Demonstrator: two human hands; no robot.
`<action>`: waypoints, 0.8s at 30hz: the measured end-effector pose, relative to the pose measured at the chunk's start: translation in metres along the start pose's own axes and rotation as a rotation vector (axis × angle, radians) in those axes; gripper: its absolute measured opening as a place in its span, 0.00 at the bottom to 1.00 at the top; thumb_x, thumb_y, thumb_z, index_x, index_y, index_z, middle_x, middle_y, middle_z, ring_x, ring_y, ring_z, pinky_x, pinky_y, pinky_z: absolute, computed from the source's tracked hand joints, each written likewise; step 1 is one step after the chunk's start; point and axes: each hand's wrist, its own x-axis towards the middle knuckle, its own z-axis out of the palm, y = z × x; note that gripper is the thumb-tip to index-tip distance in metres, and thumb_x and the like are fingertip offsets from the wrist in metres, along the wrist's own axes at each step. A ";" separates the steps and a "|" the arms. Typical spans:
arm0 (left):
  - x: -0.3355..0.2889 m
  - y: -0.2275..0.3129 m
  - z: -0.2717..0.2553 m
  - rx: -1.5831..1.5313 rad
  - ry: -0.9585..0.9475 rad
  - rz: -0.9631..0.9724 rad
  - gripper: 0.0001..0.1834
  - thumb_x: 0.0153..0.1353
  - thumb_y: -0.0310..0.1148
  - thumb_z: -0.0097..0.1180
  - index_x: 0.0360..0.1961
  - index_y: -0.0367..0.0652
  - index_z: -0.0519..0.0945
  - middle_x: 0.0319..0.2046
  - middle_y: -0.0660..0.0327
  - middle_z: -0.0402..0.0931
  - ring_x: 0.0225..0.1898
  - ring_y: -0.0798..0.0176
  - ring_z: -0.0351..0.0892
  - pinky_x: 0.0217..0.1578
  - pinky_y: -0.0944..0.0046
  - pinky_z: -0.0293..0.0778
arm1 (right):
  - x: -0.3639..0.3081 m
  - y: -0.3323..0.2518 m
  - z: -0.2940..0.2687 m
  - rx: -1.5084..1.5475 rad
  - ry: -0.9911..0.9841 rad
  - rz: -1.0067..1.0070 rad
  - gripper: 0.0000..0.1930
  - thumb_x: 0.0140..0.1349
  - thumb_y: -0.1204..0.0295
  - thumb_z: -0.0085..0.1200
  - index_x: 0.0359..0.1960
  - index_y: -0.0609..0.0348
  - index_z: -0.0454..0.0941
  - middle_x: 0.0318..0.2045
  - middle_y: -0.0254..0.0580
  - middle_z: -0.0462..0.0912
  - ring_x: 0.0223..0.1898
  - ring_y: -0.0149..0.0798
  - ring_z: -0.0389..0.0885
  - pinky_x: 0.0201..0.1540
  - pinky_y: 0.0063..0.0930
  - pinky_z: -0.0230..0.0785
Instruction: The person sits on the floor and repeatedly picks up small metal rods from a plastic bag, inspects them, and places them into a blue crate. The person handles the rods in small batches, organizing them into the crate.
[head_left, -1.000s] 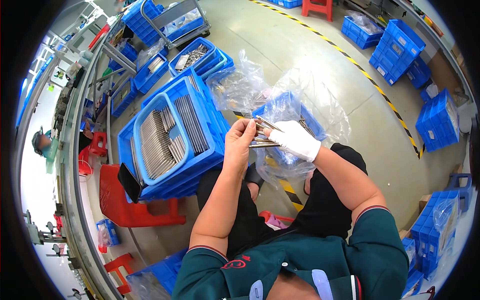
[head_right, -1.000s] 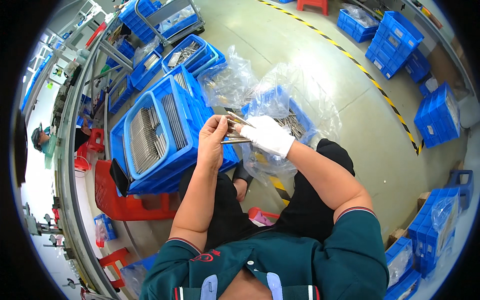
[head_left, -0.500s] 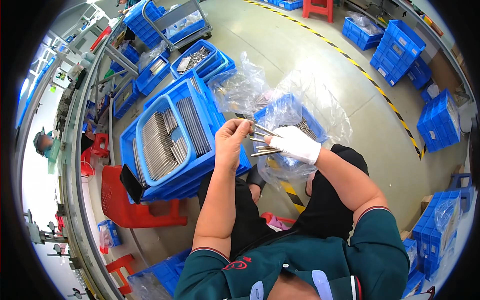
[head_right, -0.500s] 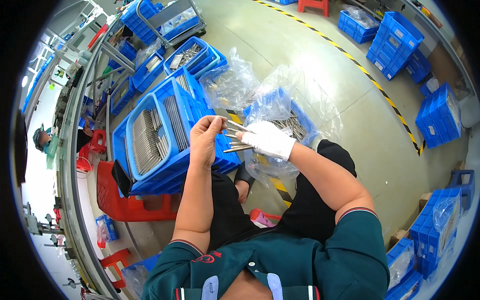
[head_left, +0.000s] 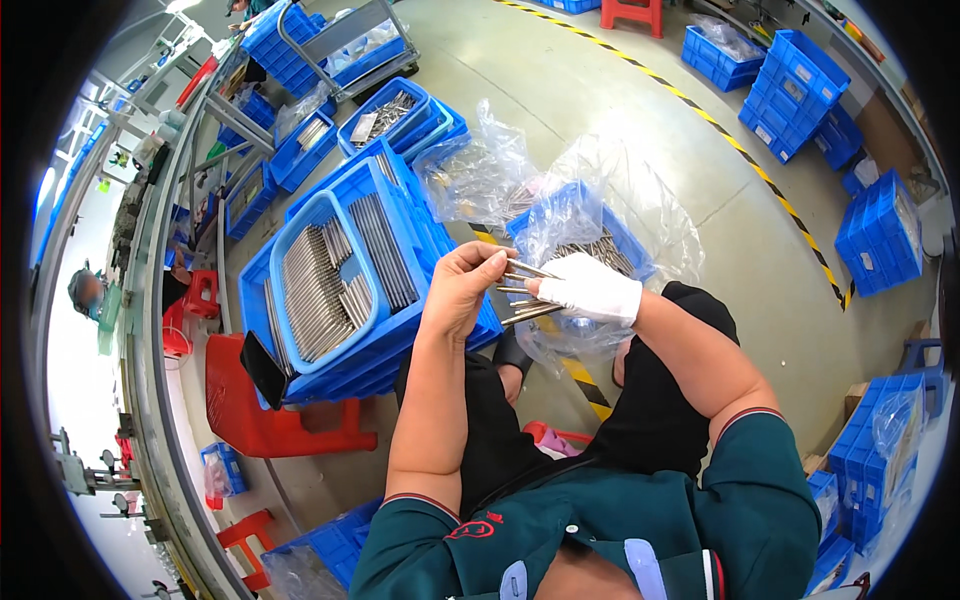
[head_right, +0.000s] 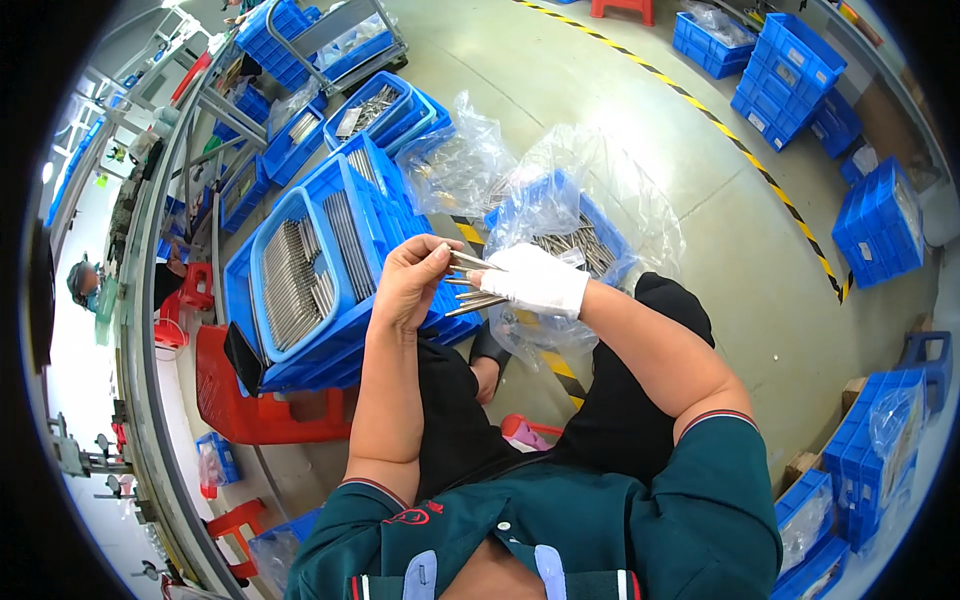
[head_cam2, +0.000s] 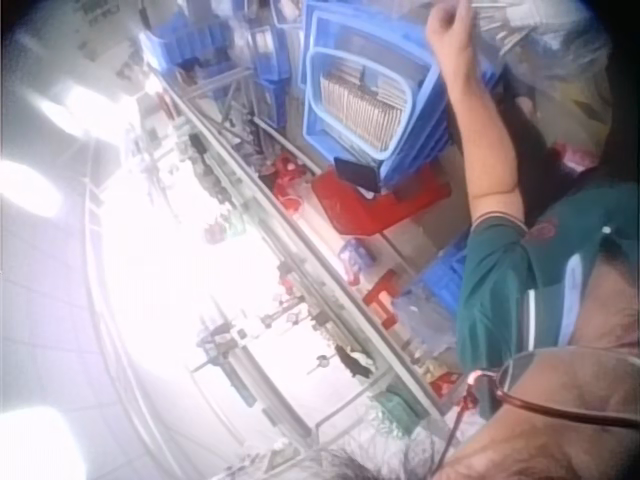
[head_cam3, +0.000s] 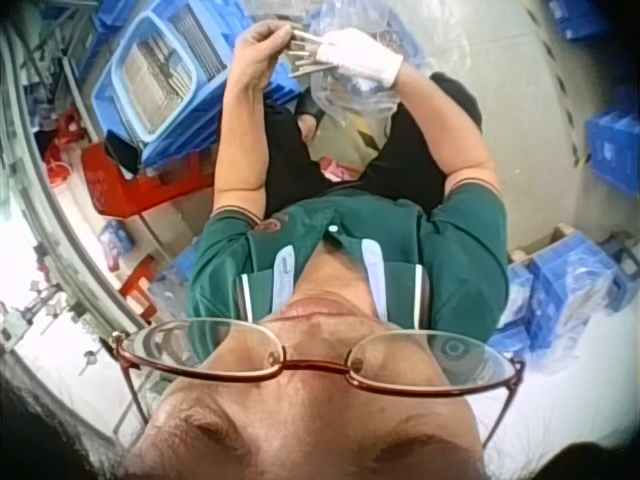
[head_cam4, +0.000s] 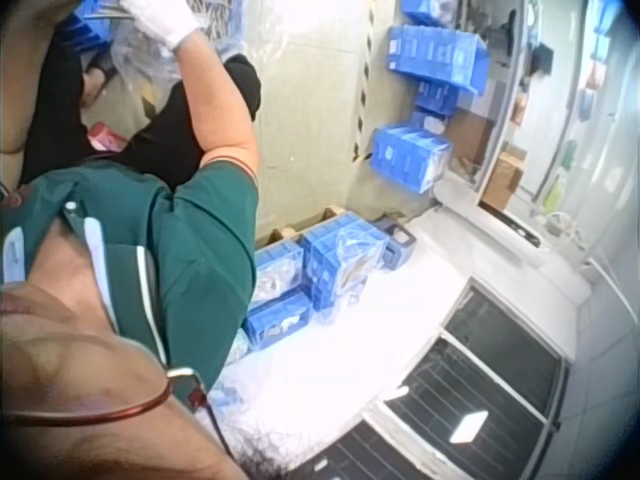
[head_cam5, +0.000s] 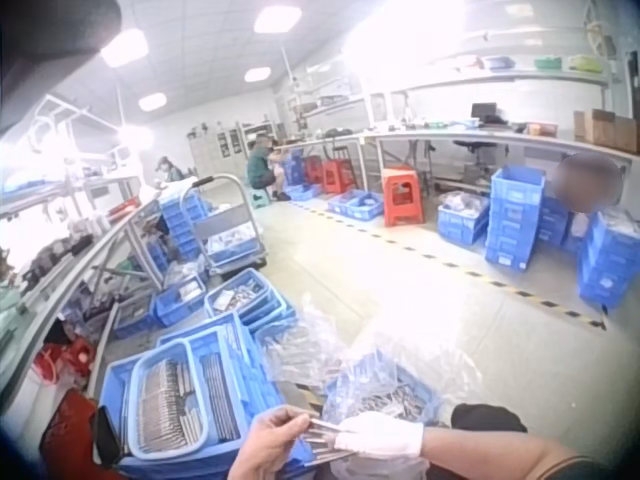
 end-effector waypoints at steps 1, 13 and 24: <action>0.000 -0.001 -0.001 -0.055 -0.019 -0.024 0.10 0.56 0.31 0.62 0.35 0.35 0.80 0.30 0.61 0.79 0.31 0.72 0.73 0.37 0.71 0.67 | -0.001 -0.001 0.000 0.018 0.001 0.000 0.25 0.62 0.49 0.46 0.27 0.64 0.74 0.18 0.45 0.71 0.22 0.39 0.68 0.28 0.35 0.61; -0.001 0.000 0.009 -0.359 -0.033 -0.160 0.10 0.59 0.33 0.58 0.35 0.37 0.79 0.29 0.61 0.79 0.31 0.67 0.76 0.39 0.66 0.70 | 0.000 0.004 0.006 0.061 0.076 -0.047 0.23 0.62 0.52 0.46 0.27 0.64 0.74 0.18 0.45 0.71 0.22 0.38 0.69 0.27 0.33 0.61; 0.002 -0.014 0.008 -0.468 -0.080 -0.179 0.09 0.60 0.34 0.56 0.38 0.41 0.76 0.35 0.58 0.78 0.34 0.62 0.79 0.37 0.57 0.75 | -0.002 0.003 0.009 0.021 0.105 -0.009 0.21 0.62 0.53 0.47 0.34 0.62 0.78 0.23 0.51 0.77 0.26 0.43 0.74 0.32 0.35 0.65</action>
